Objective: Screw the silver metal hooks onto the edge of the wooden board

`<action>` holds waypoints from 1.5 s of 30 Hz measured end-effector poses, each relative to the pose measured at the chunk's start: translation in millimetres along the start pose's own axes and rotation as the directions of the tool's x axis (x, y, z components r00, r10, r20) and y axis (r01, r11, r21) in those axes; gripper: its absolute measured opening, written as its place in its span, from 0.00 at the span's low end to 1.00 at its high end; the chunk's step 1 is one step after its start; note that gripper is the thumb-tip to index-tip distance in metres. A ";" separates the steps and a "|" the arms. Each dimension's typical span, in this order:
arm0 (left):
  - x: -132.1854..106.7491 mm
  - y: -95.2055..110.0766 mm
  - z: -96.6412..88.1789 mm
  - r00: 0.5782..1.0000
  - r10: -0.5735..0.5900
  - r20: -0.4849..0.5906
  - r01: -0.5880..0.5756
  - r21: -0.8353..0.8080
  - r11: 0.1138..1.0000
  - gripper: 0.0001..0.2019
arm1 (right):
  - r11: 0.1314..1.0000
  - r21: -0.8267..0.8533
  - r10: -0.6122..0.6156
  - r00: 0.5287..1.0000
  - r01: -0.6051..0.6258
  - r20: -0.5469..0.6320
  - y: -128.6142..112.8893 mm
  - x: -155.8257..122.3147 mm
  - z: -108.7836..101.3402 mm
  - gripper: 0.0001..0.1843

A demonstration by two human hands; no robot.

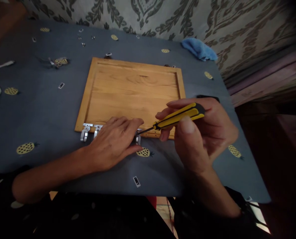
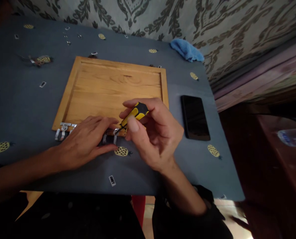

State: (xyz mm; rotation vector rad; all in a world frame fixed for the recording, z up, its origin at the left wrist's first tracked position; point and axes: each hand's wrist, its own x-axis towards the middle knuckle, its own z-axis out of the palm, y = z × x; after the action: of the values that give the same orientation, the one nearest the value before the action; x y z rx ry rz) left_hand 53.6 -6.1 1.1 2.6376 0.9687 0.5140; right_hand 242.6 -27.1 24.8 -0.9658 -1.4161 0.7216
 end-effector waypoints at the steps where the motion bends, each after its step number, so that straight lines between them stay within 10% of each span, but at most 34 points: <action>1: -0.2 0.0 0.0 1.000 0.002 0.000 -0.002 0.004 1.000 0.28 | 1.000 0.005 0.014 1.000 -0.014 0.013 0.0 0.7 -0.4 0.10; 45: -1.7 0.3 1.5 1.000 -0.016 0.010 0.016 -0.008 1.000 0.26 | 0.997 0.011 0.074 0.997 -0.074 -0.007 5.6 8.4 0.6 0.08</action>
State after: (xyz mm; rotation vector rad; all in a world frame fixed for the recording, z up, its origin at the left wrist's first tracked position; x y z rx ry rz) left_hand 53.2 -7.6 -0.6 2.6204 0.9821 0.4995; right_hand 243.2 -17.0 23.8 -1.0158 -1.3744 0.7783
